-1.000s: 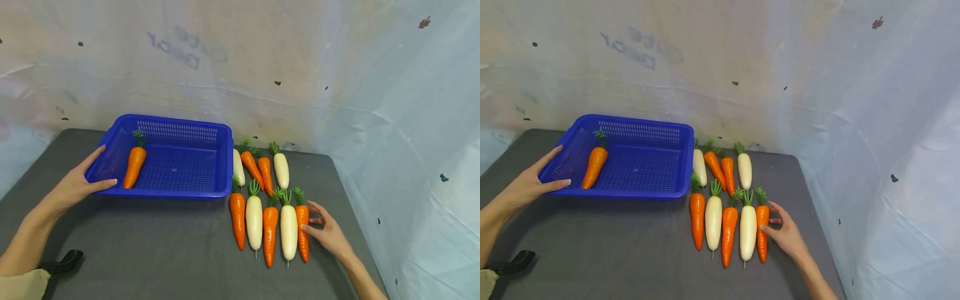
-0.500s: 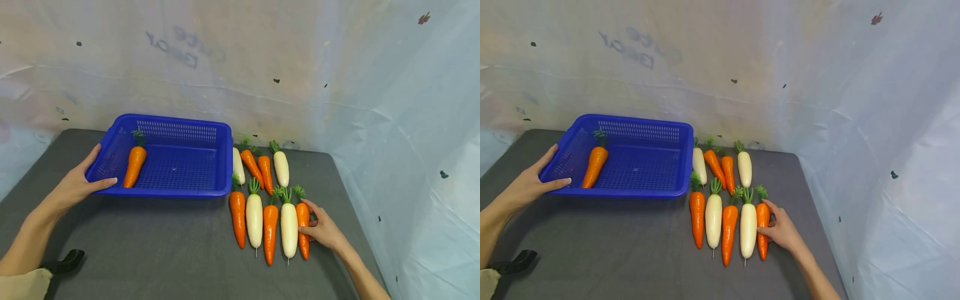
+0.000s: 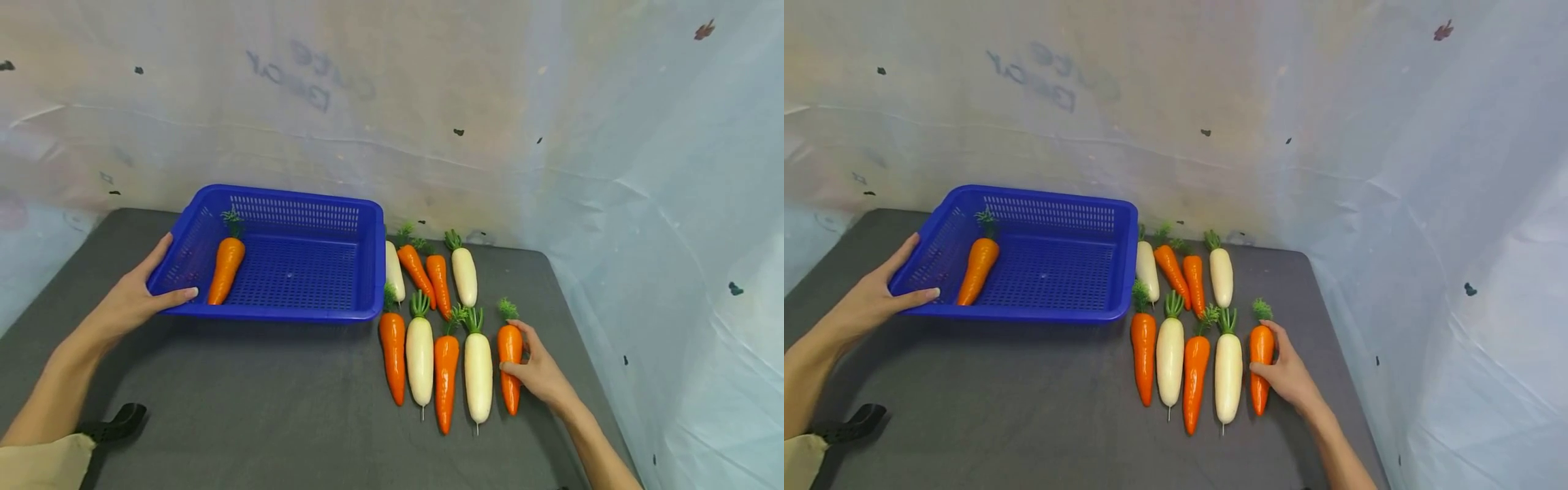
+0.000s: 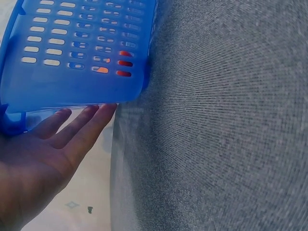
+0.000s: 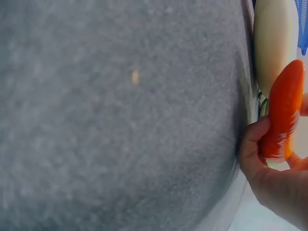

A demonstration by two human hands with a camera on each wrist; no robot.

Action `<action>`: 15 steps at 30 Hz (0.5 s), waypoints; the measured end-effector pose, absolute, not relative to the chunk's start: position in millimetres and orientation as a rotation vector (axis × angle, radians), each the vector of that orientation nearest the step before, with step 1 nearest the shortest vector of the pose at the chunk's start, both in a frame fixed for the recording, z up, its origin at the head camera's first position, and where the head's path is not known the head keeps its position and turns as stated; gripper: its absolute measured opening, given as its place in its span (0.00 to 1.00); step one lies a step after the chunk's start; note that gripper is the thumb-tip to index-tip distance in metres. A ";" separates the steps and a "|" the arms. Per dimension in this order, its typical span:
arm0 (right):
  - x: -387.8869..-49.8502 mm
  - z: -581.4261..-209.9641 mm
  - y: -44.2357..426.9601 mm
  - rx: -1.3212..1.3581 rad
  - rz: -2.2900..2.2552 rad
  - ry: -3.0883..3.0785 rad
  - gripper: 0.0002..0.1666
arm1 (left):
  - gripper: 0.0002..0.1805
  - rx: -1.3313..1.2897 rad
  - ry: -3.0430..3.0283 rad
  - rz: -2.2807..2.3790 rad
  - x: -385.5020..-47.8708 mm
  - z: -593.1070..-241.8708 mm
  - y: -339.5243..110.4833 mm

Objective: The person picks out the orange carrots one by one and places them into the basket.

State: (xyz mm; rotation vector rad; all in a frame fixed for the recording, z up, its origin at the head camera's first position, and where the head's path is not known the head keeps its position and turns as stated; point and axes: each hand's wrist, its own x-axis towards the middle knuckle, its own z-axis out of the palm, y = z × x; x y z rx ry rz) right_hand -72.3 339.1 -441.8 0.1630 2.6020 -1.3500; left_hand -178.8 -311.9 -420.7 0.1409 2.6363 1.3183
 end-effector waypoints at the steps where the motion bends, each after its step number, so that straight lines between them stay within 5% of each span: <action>1: -72.5 -441.7 340.3 0.158 -1.373 2.590 0.49 | 0.58 0.142 2.637 1.318 -178.7 -420.7 -311.7; 15: -86.7 -413.5 335.2 0.028 -1.550 2.448 0.53 | 0.57 0.153 2.627 1.334 -178.4 -420.5 -313.2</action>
